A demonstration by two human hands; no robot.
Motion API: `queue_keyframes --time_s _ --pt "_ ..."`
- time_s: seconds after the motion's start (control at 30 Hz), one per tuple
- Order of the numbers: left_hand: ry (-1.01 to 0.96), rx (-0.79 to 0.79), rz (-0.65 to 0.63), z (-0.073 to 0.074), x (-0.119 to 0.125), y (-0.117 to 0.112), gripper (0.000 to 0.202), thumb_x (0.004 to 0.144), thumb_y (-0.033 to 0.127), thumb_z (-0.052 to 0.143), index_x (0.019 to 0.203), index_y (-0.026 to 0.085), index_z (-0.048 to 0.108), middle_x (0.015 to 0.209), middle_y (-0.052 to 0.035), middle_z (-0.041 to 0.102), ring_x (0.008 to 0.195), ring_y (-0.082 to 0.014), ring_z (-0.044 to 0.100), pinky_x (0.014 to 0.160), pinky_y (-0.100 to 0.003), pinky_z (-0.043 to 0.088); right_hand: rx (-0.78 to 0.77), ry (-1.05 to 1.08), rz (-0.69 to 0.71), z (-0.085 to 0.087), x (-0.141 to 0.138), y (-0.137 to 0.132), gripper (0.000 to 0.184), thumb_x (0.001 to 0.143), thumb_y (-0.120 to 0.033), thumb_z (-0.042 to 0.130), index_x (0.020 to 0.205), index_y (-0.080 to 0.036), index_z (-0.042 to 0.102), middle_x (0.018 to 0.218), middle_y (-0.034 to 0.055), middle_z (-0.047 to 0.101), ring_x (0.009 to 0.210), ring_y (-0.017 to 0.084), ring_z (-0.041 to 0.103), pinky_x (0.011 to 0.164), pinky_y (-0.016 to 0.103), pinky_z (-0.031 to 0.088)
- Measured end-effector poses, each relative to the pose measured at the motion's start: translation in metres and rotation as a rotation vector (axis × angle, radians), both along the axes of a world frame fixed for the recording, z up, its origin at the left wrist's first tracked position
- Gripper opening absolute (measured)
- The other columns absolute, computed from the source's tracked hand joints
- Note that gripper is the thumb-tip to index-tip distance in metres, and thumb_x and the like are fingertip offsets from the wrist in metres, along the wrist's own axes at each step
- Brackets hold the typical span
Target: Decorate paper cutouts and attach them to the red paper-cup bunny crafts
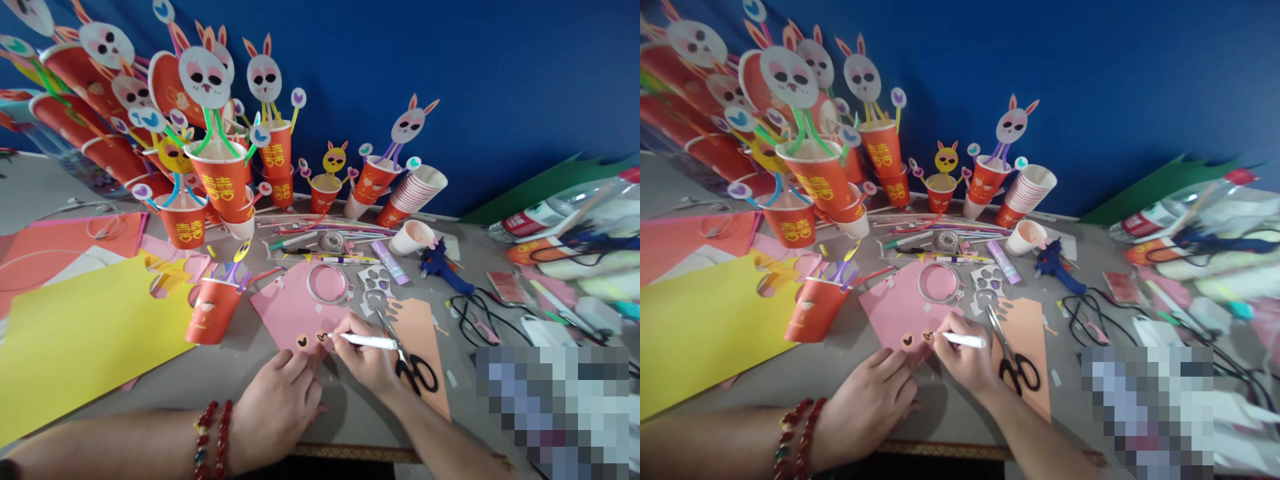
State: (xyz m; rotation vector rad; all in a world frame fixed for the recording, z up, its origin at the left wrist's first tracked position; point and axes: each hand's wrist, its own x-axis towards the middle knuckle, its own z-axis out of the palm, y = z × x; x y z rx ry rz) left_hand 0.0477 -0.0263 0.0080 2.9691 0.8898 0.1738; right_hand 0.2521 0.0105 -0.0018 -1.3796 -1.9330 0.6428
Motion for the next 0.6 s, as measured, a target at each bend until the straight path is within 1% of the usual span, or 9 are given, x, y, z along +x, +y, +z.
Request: queue_keyframes --time_s 0.3,0.6 --pt "0.006 0.006 -0.009 0.0039 -0.0002 0.0020 0.036 0.099 0.044 0.047 0.092 0.013 0.065 0.131 -0.0174 0.062 0.106 -0.0264 0.057 0.085 -0.038 0.040 0.003 0.005 0.000 0.0039 -0.0012 0.0005 0.020 0.087 -0.019 0.053 0.068 -0.023 0.050 0.055 -0.0042 0.055 0.051 0.013 0.052 0.052 0.024 0.038" --pt "-0.008 0.002 -0.008 0.0011 -0.0005 0.0009 0.036 0.100 0.044 0.046 0.093 0.013 0.065 0.131 -0.0175 0.062 0.108 -0.0264 0.056 0.087 -0.039 0.038 -0.002 0.021 0.016 0.0055 -0.0022 0.0013 0.021 0.087 -0.019 0.052 0.067 -0.023 0.048 0.054 -0.0044 0.054 0.050 0.013 0.050 0.051 0.024 0.037"
